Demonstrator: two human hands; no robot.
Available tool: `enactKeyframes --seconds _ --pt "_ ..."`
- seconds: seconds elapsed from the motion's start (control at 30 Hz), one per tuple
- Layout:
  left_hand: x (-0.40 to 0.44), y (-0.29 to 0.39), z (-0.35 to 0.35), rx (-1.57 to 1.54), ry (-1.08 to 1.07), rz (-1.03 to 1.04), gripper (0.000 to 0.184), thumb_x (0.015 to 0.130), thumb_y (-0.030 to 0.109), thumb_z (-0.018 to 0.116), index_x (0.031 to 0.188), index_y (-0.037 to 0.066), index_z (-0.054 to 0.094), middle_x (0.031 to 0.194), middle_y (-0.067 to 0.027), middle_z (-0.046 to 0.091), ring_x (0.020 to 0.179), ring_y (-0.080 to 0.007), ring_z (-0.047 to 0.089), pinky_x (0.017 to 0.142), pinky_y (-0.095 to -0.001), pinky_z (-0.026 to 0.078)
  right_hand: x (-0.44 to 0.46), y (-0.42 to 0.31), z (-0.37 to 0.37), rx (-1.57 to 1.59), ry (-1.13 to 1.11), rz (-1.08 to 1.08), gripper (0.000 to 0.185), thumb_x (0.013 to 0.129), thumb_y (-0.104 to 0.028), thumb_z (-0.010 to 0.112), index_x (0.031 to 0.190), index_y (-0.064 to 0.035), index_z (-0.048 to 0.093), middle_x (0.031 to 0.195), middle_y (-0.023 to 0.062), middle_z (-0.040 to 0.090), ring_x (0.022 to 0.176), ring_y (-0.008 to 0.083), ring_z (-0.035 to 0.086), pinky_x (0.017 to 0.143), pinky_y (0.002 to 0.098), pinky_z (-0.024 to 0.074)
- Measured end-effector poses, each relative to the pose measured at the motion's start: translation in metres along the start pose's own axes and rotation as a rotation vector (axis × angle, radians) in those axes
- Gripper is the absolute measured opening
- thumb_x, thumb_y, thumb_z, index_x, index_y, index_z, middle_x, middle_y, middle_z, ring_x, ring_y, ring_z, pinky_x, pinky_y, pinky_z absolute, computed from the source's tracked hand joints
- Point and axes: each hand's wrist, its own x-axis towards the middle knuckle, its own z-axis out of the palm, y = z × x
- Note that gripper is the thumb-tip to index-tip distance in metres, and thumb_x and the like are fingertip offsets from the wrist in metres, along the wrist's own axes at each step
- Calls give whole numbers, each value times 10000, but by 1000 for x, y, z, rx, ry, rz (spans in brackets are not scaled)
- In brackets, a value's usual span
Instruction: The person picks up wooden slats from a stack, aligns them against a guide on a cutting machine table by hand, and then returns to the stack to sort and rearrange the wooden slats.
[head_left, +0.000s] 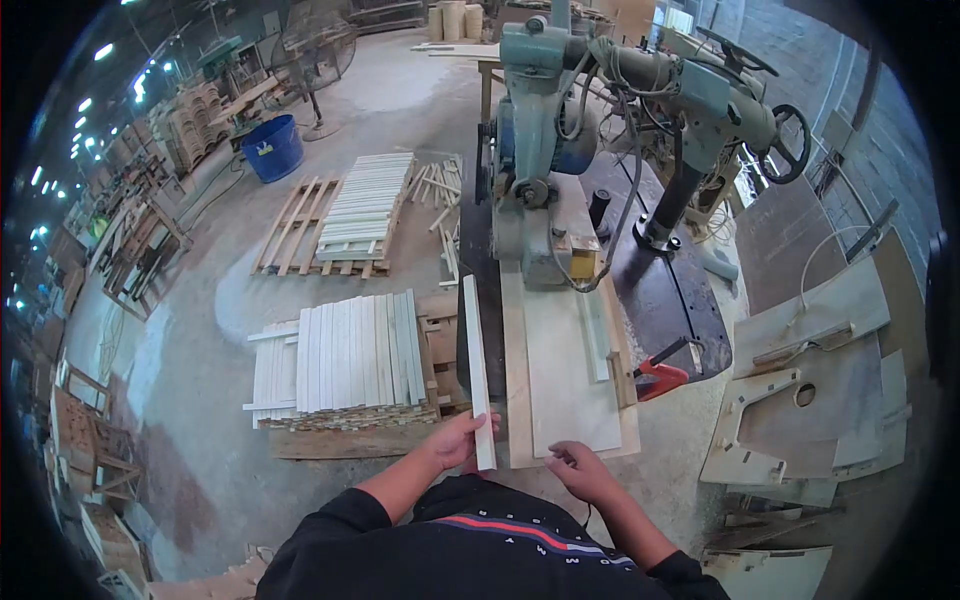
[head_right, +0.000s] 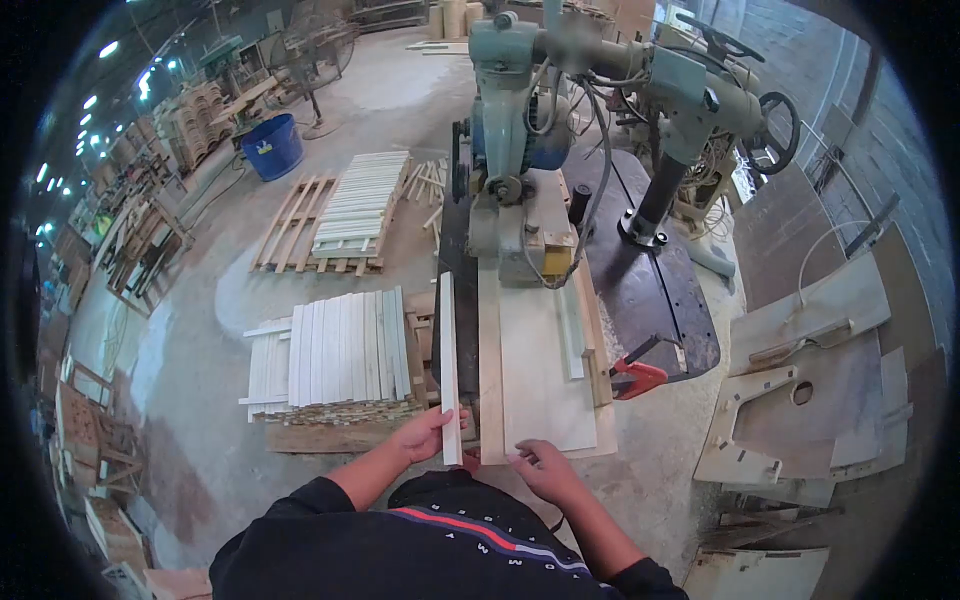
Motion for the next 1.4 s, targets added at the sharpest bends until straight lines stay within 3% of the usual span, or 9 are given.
enactKeyframes --seconds 0.13,0.27,0.33,0.4,0.7,1.0,1.13,1.2,1.4 --pt "-11 -8 24 -9 -218 79 320 933 232 518 1182 35 478 1128 -50 510 1067 -167 489 904 -360 440 8 -27 14 132 -96 -38 666 764 -341 708 1239 44 444 1084 190 554 964 232 552 850 344 454" --pt "-11 -20 52 219 -162 182 368 898 234 590 1173 10 491 1074 -77 541 1035 -173 530 839 -347 469 11 -38 20 -243 -131 -187 776 688 -358 742 1243 67 406 1125 249 523 1068 325 524 903 384 425" --pt "-15 -18 67 758 98 202 373 864 246 634 1120 -8 537 983 -92 601 964 -196 587 814 -337 478 7 -32 23 -127 -76 -150 659 703 -286 702 1205 56 445 1113 270 532 1077 363 521 909 394 420" --pt "-8 -35 64 819 57 339 376 849 277 648 1063 -23 574 923 -109 640 873 -200 614 797 -328 484 9 -3 25 -181 63 -69 569 733 -291 640 1168 40 479 1075 251 561 1010 386 553 880 424 439" --pt "-14 -42 84 1244 -291 37 456 886 402 546 1080 -7 602 987 -158 639 881 -225 599 821 -349 464 -57 26 18 -248 153 205 412 754 -231 568 1094 -3 520 977 251 574 929 404 563 805 456 451" --pt "33 -67 60 750 -76 24 417 890 293 550 1186 3 507 933 -61 594 806 -155 577 683 -305 485 -104 90 31 -140 304 402 386 710 -249 608 980 20 550 830 220 578 752 346 585 672 429 459" --pt "30 -46 91 1040 -171 96 518 879 265 562 1292 -10 410 945 -90 585 821 -170 587 698 -292 493 -106 102 39 -96 365 399 379 692 -259 629 937 26 578 784 208 562 751 334 566 671 423 447" --pt "34 -40 105 1051 -192 78 523 877 256 564 1293 -16 399 945 -101 584 823 -175 592 702 -298 498 -102 113 45 -202 415 173 388 677 -271 649 926 24 603 748 184 548 787 323 538 699 416 433" --pt "77 -39 107 898 -66 80 536 848 208 597 1247 -78 383 885 -117 576 765 -165 576 647 -296 500 -102 111 49 -157 493 220 432 672 -288 669 1019 -31 636 776 164 529 830 312 498 736 406 421"
